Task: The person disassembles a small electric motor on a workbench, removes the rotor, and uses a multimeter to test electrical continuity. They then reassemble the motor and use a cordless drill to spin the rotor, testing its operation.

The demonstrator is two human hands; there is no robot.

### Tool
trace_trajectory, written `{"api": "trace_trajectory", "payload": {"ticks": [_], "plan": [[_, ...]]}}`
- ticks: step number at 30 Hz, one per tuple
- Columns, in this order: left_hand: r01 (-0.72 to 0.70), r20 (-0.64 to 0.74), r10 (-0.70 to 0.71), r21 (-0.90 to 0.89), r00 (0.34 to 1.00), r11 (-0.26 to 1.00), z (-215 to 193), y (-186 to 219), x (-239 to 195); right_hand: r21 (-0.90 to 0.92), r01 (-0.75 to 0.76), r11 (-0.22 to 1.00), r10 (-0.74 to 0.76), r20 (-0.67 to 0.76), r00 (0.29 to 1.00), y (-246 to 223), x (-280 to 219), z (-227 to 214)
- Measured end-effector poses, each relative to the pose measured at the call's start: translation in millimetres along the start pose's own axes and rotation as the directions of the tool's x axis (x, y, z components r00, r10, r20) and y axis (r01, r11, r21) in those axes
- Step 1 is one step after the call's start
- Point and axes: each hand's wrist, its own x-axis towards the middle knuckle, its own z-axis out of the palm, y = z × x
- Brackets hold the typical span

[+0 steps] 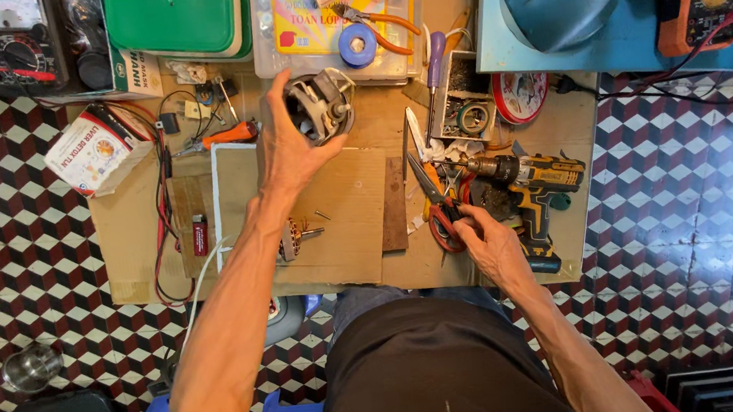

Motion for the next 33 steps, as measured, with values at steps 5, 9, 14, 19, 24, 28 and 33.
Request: {"api": "trace_trajectory", "payload": {"ticks": [5, 9, 14, 19, 24, 28, 33], "plan": [[0.05, -0.176, -0.058, -0.052, 0.983, 0.997, -21, 44, -54, -0.039, 0.03, 0.999, -0.026, 0.101, 0.995, -11, 6, 6], [0.241, -0.238, -0.265, -0.127, 0.934, 0.962, -30, 73, -100, -0.056, 0.487, 0.872, -0.481, 0.091, 0.872, -27, 41, 46], [0.325, -0.326, -0.332, -0.077, 0.885, 0.943, -38, 88, -138, -0.119, 0.723, 0.68, -0.726, 0.025, 0.687, -52, 104, 108], [0.445, -0.297, -0.525, -0.298, 0.798, 0.845, -30, 90, -149, -0.19, 0.728, 0.658, -0.734, 0.051, 0.677, -47, 120, 130], [0.449, -0.299, -0.481, -0.174, 0.824, 0.877, -23, 90, -143, -0.189, 0.741, 0.644, -0.753, 0.015, 0.658, -43, 121, 137], [0.48, -0.276, -0.506, -0.161, 0.817, 0.862, -20, 85, -141, -0.207, 0.748, 0.631, -0.746, 0.1, 0.658, -50, 120, 133], [0.498, -0.185, -0.524, -0.169, 0.831, 0.85, -8, 74, -138, 0.107, 0.458, 0.883, -0.45, -0.088, 0.889, -85, 116, 83]]}}
